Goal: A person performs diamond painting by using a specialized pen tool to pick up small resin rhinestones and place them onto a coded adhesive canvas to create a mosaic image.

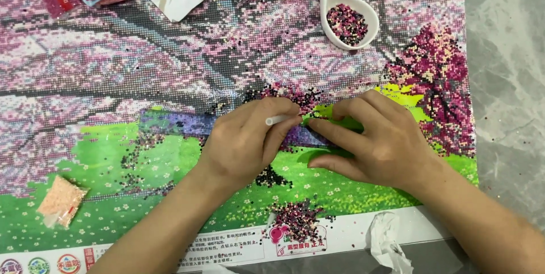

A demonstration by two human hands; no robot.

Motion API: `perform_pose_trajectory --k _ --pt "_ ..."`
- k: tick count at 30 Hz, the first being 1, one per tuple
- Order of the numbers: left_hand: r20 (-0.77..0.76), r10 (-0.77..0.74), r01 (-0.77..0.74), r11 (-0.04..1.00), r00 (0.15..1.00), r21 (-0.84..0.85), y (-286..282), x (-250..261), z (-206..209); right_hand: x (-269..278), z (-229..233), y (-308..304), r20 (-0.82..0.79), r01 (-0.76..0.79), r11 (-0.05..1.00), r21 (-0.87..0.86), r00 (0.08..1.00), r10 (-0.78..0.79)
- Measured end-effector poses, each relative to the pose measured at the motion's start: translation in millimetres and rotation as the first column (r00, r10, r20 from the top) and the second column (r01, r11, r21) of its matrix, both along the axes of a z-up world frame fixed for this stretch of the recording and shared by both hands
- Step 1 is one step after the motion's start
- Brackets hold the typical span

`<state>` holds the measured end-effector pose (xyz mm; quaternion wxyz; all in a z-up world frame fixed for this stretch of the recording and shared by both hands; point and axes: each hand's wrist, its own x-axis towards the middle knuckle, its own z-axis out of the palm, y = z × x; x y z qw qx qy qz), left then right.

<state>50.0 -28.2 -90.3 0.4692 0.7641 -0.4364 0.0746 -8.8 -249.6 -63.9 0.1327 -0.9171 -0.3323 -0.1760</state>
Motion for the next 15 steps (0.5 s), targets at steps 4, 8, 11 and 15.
perform_pose_trajectory --k 4,8,11,15 --pt "0.013 -0.006 0.006 1.000 1.000 -0.005 0.0 0.0 2.1 1.3 -3.3 0.7 0.015 0.007 1.000 0.000 1.000 -0.007" --pt "-0.002 -0.003 0.003 1.000 1.000 0.007 -0.4 0.3 2.3 1.6 -4.3 0.2 0.011 0.019 1.000 -0.003 1.000 -0.019" --pt "0.003 -0.002 0.002 1.000 1.000 0.010 -0.1 0.1 1.3 1.0 -5.8 0.1 0.013 0.026 1.000 0.001 1.000 -0.026" --pt "0.024 0.001 -0.001 1.000 1.000 0.007 -0.1 0.2 1.1 1.9 -6.3 -0.2 0.016 0.034 0.999 0.001 0.999 -0.034"
